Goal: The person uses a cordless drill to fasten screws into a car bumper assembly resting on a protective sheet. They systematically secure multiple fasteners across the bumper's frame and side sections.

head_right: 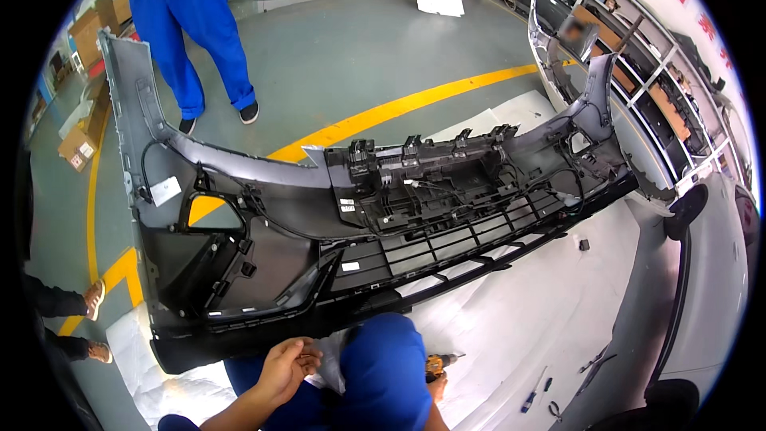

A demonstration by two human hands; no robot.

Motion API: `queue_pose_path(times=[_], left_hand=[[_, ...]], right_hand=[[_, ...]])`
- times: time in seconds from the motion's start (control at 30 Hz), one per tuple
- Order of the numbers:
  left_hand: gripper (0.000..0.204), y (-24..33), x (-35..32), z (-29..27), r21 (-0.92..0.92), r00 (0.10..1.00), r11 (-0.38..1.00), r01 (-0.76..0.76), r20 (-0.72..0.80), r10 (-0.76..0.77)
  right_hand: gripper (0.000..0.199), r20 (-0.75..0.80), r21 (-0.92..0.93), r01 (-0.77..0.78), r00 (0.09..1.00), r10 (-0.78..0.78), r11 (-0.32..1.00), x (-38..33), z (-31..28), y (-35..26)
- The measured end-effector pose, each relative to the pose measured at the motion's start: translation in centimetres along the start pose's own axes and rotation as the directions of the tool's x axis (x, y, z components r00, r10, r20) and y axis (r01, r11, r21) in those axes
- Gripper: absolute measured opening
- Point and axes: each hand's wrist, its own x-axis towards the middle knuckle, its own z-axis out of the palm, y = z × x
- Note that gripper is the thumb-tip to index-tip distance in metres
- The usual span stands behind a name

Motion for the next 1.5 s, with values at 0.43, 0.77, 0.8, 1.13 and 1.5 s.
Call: queue_pose_path(times=[0.43, 0.77, 0.8, 1.13, 1.5], left_hand=[[0.032, -1.5, 7.2, 0.6, 0.585, 0.979, 0.804, -0.107, -0.079, 0.187], [0.023, 1.1, 23.8, 6.7, 0.152, 0.993, 0.982, -0.109, 0.068, 0.100], [0.023, 1.8, 25.5, 7.6, 0.139, 0.988, 0.979, -0.146, 0.062, 0.139], [0.023, 5.3, 36.9, 9.2, -0.256, 0.997, 0.964, -0.067, -0.064, 0.052], [0.021, 5.7, 40.1, 7.8, -0.293, 0.977, 0.948, -0.128, -0.201, 0.070]], right_hand=[[0.031, -0.135, 0.715, 0.363, 0.911, -0.390, 0.598, 4.4, -16.2, -19.0], [0.031, 0.457, 0.705, 0.288, 0.514, -0.726, 0.648, 9.5, -11.6, -34.3], [0.032, 0.479, 0.706, 0.310, 0.455, -0.751, 0.637, 10.0, -10.4, -35.5], [0.050, 0.782, 0.486, 0.210, 0.330, -0.529, 0.848, 13.2, 0.6, -40.5], [0.052, 0.761, 0.562, 0.049, 0.360, -0.540, 0.825, 13.6, 3.8, -42.1]])
